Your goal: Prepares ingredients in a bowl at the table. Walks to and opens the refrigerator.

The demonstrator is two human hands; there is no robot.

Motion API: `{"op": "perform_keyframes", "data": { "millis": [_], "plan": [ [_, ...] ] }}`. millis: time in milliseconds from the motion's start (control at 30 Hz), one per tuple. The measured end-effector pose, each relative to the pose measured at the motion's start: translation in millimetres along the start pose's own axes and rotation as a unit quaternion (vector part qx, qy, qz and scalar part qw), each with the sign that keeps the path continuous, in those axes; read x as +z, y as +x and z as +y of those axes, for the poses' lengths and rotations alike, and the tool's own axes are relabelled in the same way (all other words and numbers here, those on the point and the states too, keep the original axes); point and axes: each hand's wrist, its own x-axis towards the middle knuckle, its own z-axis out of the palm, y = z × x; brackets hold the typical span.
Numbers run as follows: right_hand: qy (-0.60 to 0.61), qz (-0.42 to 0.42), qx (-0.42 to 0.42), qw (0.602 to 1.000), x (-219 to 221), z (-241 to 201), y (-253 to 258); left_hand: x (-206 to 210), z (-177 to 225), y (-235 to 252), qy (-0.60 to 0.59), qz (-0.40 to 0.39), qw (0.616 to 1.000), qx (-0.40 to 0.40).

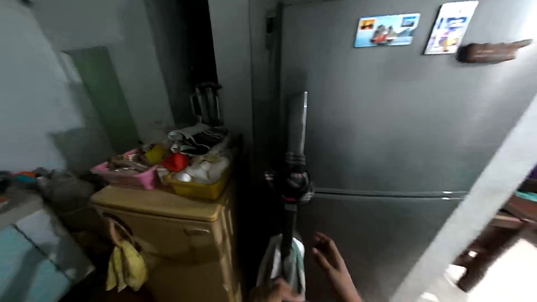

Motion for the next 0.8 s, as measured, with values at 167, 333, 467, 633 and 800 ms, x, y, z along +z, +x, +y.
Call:
{"op": "perform_keyframes", "data": {
  "millis": [167,333,467,633,800],
  "plan": [
    [0.016,0.026,-0.003,1.0,54.6,-30.1,59.7,-3.4,9.9,108.3,0.024,-0.056,0.972,0.229],
    [0.075,0.069,0.013,0.995,79.0,-5.4,69.1,23.5,10.1,198.1,0.14,-0.099,0.949,0.264],
    [0.051,0.072,0.033,0.996,85.1,13.2,73.7,40.8,-20.0,257.4,0.267,-0.162,0.892,0.328],
    [0.042,0.09,0.03,0.995,87.8,16.2,74.8,39.3,-67.9,267.9,0.383,-0.125,0.829,0.388],
    [0.041,0.106,0.03,0.993,88.9,20.0,74.3,39.9,-70.8,270.2,0.375,-0.087,0.82,0.424]
  ]
}}
